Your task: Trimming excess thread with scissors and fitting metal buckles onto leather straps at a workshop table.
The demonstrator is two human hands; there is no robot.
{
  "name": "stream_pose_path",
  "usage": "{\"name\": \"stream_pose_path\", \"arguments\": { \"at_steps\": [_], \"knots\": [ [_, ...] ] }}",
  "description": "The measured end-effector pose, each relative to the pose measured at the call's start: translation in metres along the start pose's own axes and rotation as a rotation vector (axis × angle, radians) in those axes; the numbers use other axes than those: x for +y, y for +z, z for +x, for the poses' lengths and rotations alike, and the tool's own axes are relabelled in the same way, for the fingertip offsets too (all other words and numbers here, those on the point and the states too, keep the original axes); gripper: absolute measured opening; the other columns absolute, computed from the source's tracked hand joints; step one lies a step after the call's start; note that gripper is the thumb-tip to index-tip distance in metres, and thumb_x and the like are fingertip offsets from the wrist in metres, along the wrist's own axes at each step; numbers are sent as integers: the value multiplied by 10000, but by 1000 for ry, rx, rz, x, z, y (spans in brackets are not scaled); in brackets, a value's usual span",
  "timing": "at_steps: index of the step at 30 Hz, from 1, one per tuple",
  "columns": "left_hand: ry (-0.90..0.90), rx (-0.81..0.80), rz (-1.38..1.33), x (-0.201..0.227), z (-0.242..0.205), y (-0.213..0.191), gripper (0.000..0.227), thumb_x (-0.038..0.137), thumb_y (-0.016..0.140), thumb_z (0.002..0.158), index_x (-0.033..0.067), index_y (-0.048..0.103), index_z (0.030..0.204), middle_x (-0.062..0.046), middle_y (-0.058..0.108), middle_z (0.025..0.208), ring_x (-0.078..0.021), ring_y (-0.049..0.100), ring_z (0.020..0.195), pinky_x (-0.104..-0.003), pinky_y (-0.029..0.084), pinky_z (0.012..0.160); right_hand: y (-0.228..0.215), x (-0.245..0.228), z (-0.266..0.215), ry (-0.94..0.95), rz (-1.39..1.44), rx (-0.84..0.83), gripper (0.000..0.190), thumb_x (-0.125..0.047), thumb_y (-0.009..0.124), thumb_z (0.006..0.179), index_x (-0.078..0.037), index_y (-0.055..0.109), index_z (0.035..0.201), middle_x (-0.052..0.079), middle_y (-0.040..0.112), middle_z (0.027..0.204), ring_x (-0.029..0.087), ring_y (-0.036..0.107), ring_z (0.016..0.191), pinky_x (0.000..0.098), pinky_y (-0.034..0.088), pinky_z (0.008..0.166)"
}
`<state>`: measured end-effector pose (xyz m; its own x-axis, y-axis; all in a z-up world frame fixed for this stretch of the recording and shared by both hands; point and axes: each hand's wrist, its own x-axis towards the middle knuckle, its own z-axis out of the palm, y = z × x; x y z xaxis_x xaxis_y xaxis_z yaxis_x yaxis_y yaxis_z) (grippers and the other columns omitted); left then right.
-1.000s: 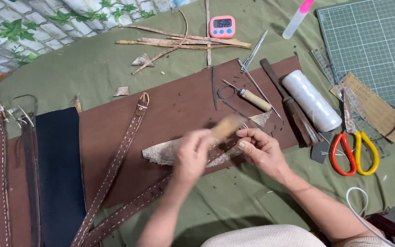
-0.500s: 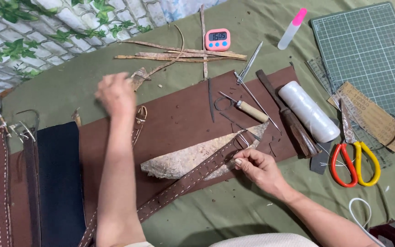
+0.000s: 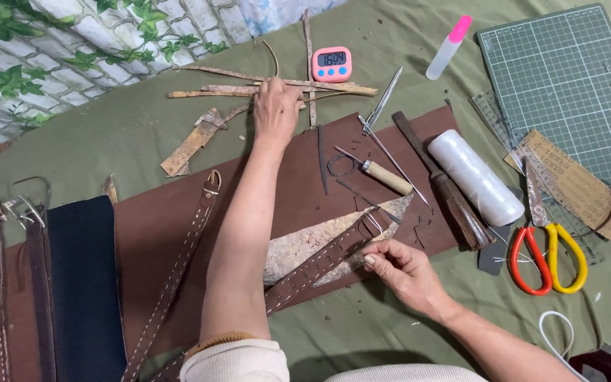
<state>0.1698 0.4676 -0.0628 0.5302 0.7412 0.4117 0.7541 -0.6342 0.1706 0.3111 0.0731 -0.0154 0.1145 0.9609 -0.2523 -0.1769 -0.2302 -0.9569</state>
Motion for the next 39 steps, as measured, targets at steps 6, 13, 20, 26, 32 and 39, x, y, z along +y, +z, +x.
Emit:
{"name": "stream_pose_path", "arguments": {
  "at_steps": [6,13,20,26,32,39],
  "knots": [
    [98,120,-59,25,-3,-41,63,200,751,923,200,711,971,-4,645,925,-288,551,840,-419,460,547,-1,-3,1,-64,-63,44,161,-99,722,927,-15,766,1056,56,784,954,113,699,830,239,586,786],
    [198,285,-222,90,-14,-150,78,301,677,986,316,676,1062,74,607,803,-228,636,802,-398,547,715,-5,-27,5,-341,-246,282,146,-104,740,931,-31,802,1042,90,782,779,90,665,781,323,589,714],
    [369,385,-407,175,-104,-182,170,277,525,1044,288,690,1007,77,573,801,-135,583,746,-380,430,849,-15,-29,5,-576,-29,251,358,-60,660,976,57,594,1308,164,713,873,126,612,696,297,520,626],
    [377,229,-450,196,-158,-168,119,177,593,1038,212,684,1106,24,548,850,-159,634,742,-375,468,874,-26,-33,3,-418,364,180,348,-193,567,1063,70,556,1291,215,667,846,103,494,519,230,416,436],
    [256,48,-471,154,-184,-164,226,208,678,982,224,680,1208,7,653,898,-175,692,842,-399,429,923,-45,-39,13,-365,477,312,245,-202,570,1100,28,639,1154,173,668,780,82,439,479,217,397,399],
    [-8,-208,-126,39,-174,-172,315,288,720,932,301,673,1244,48,658,1057,-206,667,1032,-518,420,989,-69,-44,28,-224,611,401,226,-278,614,1085,-72,684,1147,87,685,788,61,427,488,179,368,437]
  ]
}}
